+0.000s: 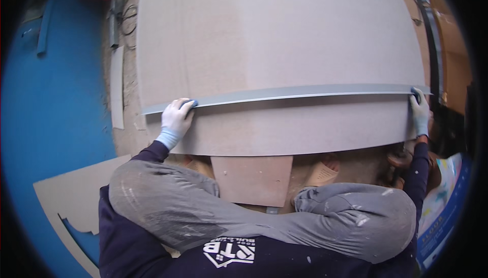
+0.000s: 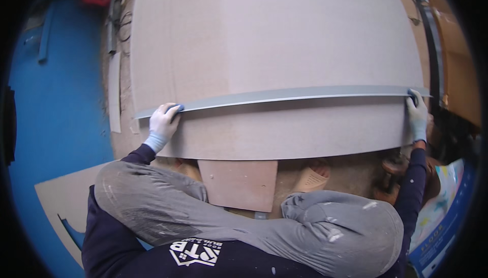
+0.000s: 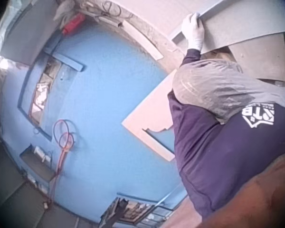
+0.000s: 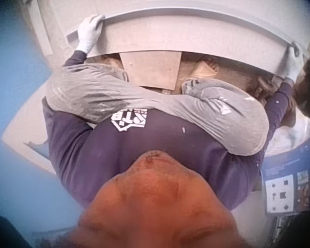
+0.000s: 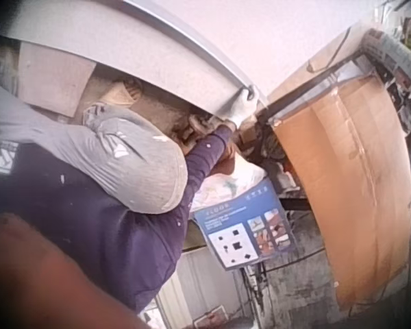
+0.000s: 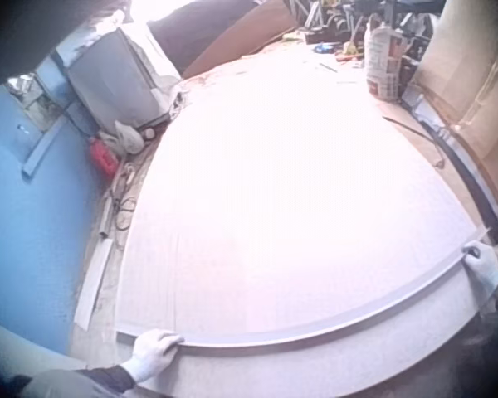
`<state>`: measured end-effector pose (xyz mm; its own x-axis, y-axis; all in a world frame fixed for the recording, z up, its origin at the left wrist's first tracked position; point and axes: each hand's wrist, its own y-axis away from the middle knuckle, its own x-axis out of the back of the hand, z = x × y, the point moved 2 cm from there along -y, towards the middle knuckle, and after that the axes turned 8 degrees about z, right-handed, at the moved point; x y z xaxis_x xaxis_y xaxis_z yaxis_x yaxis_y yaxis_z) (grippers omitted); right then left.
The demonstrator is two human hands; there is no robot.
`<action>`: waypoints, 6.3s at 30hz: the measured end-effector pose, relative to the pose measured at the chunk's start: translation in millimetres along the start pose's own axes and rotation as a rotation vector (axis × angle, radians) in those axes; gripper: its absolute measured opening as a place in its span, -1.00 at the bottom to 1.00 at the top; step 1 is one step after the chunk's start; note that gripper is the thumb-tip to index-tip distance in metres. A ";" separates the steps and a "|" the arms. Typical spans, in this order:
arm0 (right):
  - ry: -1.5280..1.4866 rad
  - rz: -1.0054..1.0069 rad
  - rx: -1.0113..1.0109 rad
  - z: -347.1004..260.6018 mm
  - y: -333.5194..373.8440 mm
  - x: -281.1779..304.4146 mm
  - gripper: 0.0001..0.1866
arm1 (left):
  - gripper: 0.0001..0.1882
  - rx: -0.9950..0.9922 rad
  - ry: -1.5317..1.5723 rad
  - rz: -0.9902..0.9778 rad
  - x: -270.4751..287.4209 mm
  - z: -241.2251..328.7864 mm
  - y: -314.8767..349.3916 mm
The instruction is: The person uses a straight edge and a pencil to mark a line on a large board while kneeling on the ground. They then retrieve a red level to mark another line before picking up an angle grinder and connecting it to a power strip.
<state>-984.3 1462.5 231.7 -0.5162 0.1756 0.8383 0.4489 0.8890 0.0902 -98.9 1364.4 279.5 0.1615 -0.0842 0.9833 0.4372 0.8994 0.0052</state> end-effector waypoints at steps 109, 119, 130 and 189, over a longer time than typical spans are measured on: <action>0.130 0.207 -0.027 -64.6 14.8 -0.2 -0.65 | -0.62 0.258 0.013 -0.310 -8.9 71.6 -42.5; 0.085 0.093 -0.046 -47.2 14.4 -4.3 -0.64 | -0.70 0.211 0.001 -0.209 7.2 93.9 -51.6; -0.006 0.047 -0.108 2.7 7.4 -8.7 -0.61 | -0.76 0.140 0.007 -0.145 -13.3 91.3 -37.0; -0.008 0.058 -0.047 14.2 2.6 -10.8 -0.61 | -0.64 -0.228 0.078 -0.265 -32.9 149.4 -80.8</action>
<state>-987.9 1468.9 215.2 -0.4942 0.2302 0.8383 0.5121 0.8563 0.0667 -271.7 1358.5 273.9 0.0793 -0.3426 0.9361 0.6576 0.7238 0.2091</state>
